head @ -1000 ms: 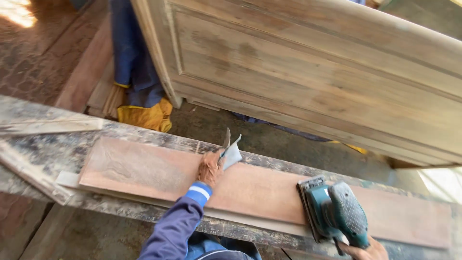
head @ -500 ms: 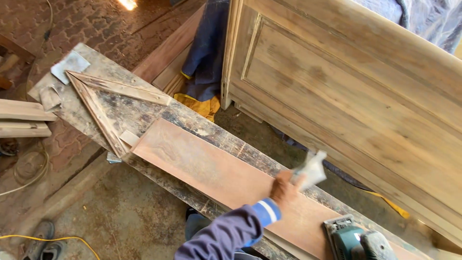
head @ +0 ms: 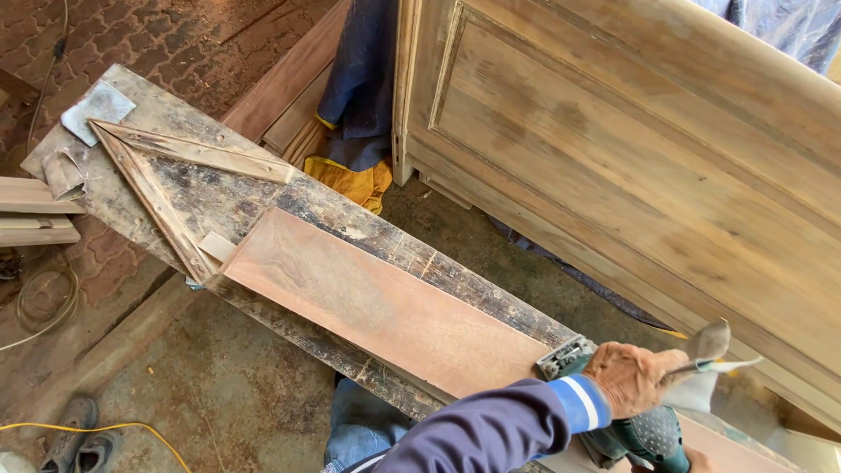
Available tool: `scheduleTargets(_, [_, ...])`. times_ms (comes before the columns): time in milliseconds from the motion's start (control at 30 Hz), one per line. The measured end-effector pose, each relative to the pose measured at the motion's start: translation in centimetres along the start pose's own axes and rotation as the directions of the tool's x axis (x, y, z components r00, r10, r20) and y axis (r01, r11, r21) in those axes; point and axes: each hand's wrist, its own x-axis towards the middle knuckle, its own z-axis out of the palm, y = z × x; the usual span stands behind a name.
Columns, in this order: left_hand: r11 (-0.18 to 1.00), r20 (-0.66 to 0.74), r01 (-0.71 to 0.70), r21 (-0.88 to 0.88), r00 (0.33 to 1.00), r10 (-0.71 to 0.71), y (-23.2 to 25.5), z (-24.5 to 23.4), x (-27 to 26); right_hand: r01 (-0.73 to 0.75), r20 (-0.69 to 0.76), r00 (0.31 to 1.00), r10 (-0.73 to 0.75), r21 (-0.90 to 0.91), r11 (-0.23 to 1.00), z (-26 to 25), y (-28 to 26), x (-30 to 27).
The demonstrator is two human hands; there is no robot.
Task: The recorder is sanding a wooden plank using a power orbital sander and manual sandpaper at a workbench.
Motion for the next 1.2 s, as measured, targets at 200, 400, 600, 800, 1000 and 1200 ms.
scheduleTargets(200, [0.994, 0.014, 0.107, 0.016, 0.994, -0.108, -1.7, -5.6, 0.0, -0.095, 0.261, 0.962, 0.086, 0.024, 0.995, -7.2, -12.8, -0.1])
scheduleTargets(400, [0.981, -0.142, 0.19, -0.031, 0.971, -0.193, -2.9, -10.7, -0.4, 0.046, 0.267, 0.963, -0.036, -0.034, 0.998, -9.7, -20.1, 0.9])
scheduleTargets(600, [0.969, -0.182, 0.246, 0.01, 0.954, -0.24, -4.5, -13.8, -0.6, 0.098, 0.333, 0.938, -0.092, 0.0, 0.995, -10.7, -25.2, 1.1])
scheduleTargets(800, [0.96, -0.191, 0.277, 0.023, 0.944, -0.268, -5.5, -16.9, -0.9, 0.09, 0.343, 0.935, -0.088, 0.01, 0.996, -11.4, -29.0, 1.4])
scheduleTargets(1000, [0.961, -0.245, 0.274, 0.026, 0.934, -0.26, -6.8, -19.4, -1.4, 0.158, 0.353, 0.925, -0.142, -0.014, 0.987, -11.9, -33.0, 1.1])
scheduleTargets(1200, [0.943, -0.247, 0.331, 0.024, 0.916, -0.315, -7.8, -23.3, -2.3, 0.147, 0.376, 0.918, -0.122, -0.039, 0.988, -12.3, -37.7, 0.9])
